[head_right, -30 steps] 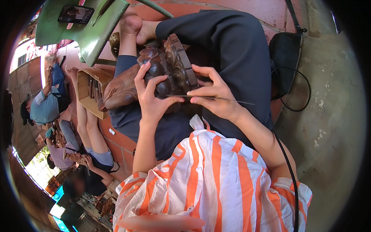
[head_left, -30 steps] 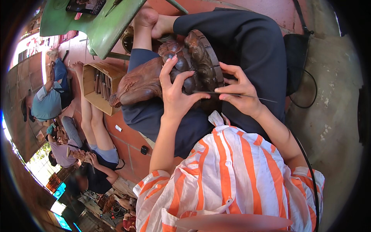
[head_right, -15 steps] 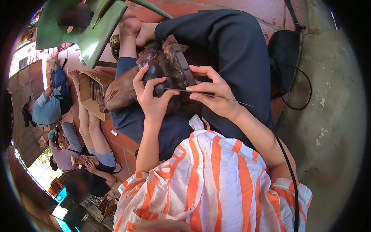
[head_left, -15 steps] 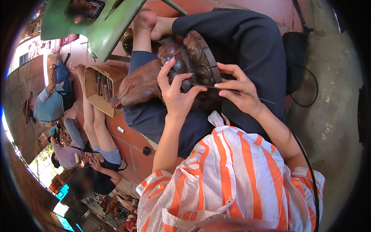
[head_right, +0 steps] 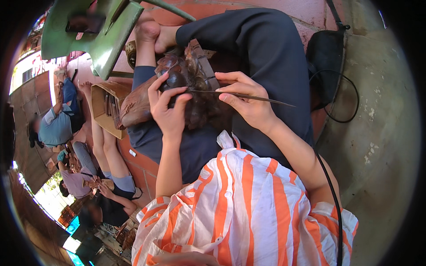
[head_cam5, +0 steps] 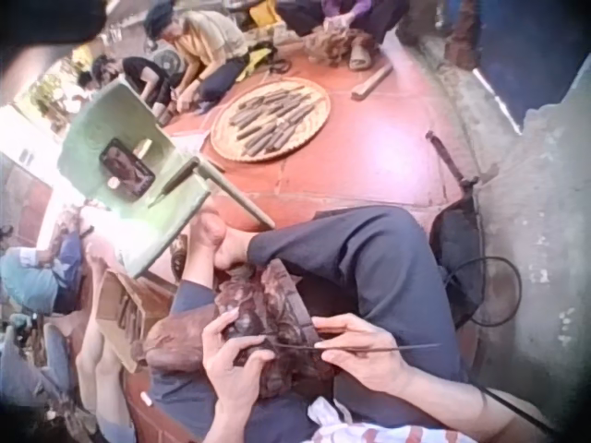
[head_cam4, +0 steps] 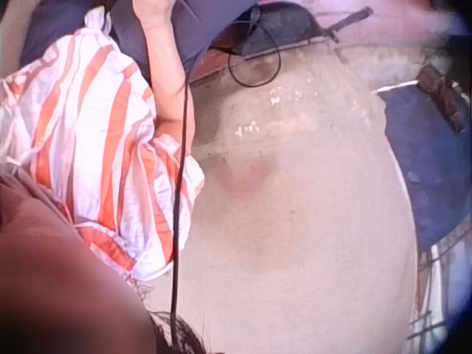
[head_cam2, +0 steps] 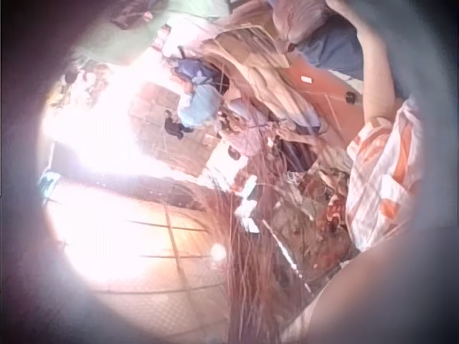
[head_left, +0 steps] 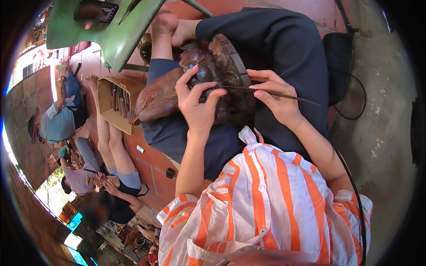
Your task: The person carves a wooden object shaped like a cluster of grapes using a small knife. They hold the object on their lap and use the tool to refine the surface details of the grape shapes.
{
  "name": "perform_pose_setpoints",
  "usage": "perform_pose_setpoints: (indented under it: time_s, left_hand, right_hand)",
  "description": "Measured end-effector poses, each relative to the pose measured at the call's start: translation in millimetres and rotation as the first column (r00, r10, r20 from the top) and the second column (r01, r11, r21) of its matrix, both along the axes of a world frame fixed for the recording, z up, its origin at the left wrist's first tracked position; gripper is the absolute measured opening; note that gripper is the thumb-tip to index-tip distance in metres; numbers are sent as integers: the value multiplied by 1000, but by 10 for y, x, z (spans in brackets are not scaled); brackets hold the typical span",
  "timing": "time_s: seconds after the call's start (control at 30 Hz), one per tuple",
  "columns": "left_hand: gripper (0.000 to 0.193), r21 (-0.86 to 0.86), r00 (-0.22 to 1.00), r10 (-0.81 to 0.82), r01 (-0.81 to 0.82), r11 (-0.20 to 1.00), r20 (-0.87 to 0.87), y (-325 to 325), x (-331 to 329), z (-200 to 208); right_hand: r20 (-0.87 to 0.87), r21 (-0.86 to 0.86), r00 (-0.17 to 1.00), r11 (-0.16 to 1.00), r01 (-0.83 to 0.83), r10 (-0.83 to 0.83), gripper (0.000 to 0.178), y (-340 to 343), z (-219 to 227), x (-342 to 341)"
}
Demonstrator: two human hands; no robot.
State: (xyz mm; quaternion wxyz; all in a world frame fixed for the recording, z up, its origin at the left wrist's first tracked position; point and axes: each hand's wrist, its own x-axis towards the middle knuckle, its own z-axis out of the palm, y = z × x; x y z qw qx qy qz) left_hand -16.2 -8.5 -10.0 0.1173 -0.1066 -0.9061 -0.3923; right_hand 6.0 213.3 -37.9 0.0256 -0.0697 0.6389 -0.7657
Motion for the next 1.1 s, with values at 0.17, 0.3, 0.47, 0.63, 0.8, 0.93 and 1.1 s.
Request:
perform_pose_setpoints:
  time_s: [0.17,0.3,0.47,0.63,0.8,0.93,1.1]
  left_hand:
    - [51,470,991,-37,-27,882,127,-253,128,24]
    - [69,28,997,49,-51,998,60,-310,252,115]
    - [69,-253,988,135,-151,956,-77,-301,384,191]
    - [51,-267,854,469,-517,813,-227,-931,233,246]
    - [40,-313,805,594,-562,766,7,-1846,212,119]
    - [36,-243,809,583,-551,798,79,-2047,169,46]
    - [31,-113,800,596,-587,801,68,-2324,114,-222]
  right_hand:
    - [156,-249,986,963,104,-66,13,24,58,20]
    - [176,-264,980,955,138,-93,15,5,28,0]
    - [275,-235,961,968,86,-19,23,1,60,-28]
    - [351,-288,936,955,70,37,41,-13,87,-52]
    - [415,-379,903,924,57,114,43,-44,76,-96]
    - [368,-296,922,955,-11,124,41,-57,148,-134]
    - [430,-331,891,944,2,149,40,-69,87,-141]
